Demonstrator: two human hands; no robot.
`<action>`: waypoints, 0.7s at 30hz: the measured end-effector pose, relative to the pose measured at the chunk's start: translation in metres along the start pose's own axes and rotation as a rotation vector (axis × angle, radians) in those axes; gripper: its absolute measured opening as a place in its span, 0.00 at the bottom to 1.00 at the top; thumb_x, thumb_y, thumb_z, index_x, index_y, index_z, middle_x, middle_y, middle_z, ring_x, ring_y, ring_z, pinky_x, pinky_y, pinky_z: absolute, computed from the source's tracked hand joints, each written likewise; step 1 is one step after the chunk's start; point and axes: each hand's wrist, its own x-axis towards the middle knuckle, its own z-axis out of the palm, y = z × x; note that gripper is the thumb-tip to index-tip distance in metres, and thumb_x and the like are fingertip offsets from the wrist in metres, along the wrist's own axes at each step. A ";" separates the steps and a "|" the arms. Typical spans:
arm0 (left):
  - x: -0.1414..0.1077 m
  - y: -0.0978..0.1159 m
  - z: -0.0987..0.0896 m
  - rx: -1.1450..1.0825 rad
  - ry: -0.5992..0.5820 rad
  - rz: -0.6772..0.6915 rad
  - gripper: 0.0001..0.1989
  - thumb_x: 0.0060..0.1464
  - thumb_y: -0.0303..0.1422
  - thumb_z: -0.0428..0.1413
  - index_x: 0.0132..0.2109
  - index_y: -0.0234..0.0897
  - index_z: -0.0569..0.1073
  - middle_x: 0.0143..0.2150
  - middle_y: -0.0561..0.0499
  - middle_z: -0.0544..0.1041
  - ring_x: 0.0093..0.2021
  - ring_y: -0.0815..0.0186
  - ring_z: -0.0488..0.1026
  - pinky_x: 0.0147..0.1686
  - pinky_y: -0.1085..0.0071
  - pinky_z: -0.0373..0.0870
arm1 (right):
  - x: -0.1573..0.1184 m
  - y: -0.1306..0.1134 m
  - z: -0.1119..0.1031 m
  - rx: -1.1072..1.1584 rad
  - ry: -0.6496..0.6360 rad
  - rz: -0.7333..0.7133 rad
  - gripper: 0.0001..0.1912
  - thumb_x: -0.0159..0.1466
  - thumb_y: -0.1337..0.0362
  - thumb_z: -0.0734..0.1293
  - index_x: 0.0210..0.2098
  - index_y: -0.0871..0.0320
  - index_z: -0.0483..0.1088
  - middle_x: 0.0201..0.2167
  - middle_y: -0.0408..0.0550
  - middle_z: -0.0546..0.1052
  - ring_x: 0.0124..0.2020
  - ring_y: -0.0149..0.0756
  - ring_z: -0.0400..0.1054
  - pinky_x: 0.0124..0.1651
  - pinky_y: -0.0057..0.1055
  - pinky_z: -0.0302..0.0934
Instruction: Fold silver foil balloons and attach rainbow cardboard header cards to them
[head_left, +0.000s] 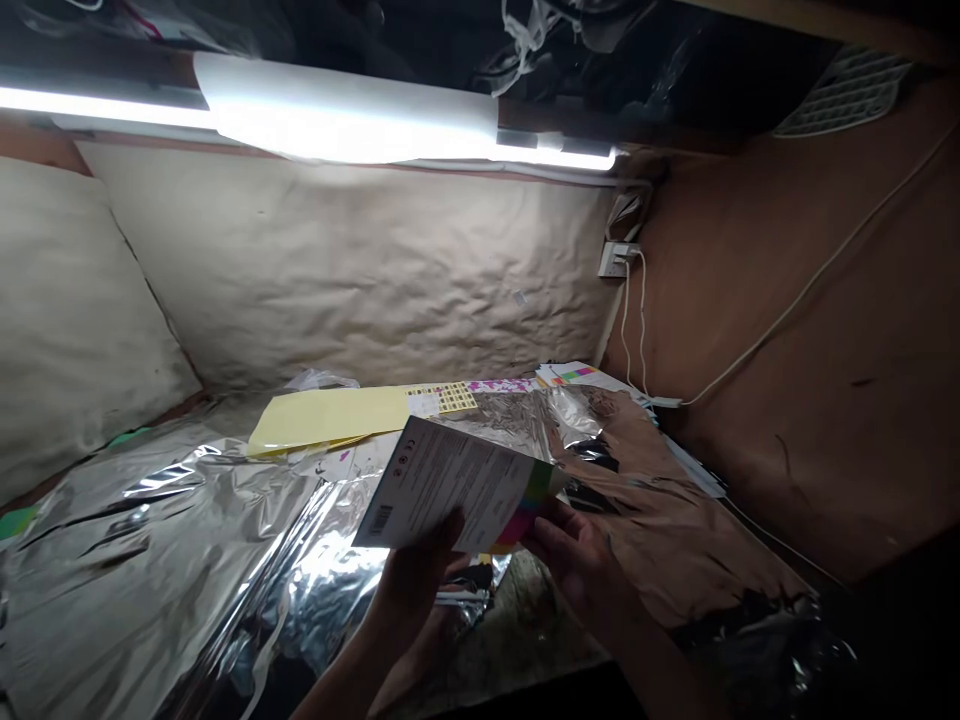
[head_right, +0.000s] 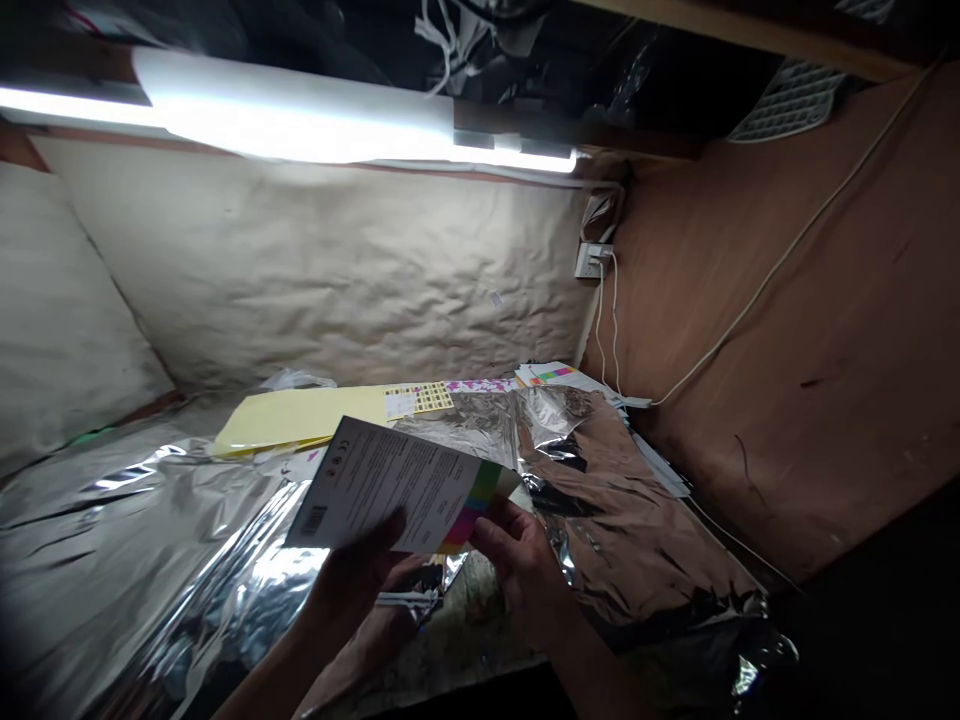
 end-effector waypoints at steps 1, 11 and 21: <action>0.001 -0.001 0.001 -0.005 -0.037 -0.003 0.34 0.44 0.44 0.69 0.54 0.29 0.72 0.46 0.37 0.80 0.50 0.44 0.77 0.48 0.49 0.77 | 0.000 0.001 0.001 -0.007 -0.032 0.004 0.19 0.56 0.59 0.77 0.46 0.55 0.77 0.46 0.51 0.80 0.47 0.44 0.74 0.54 0.40 0.66; -0.023 0.013 -0.005 0.593 0.162 0.543 0.45 0.58 0.42 0.60 0.72 0.51 0.41 0.71 0.40 0.54 0.68 0.47 0.59 0.59 0.48 0.67 | 0.013 -0.011 -0.003 -0.148 0.188 -0.032 0.19 0.53 0.53 0.78 0.37 0.60 0.78 0.32 0.50 0.81 0.33 0.41 0.75 0.37 0.36 0.70; -0.001 0.080 0.003 1.936 -0.251 1.023 0.72 0.30 0.57 0.70 0.74 0.39 0.40 0.75 0.35 0.35 0.73 0.40 0.33 0.68 0.42 0.30 | 0.048 -0.031 0.043 -0.318 -0.299 0.115 0.18 0.55 0.53 0.77 0.38 0.61 0.79 0.31 0.45 0.80 0.32 0.34 0.73 0.39 0.29 0.67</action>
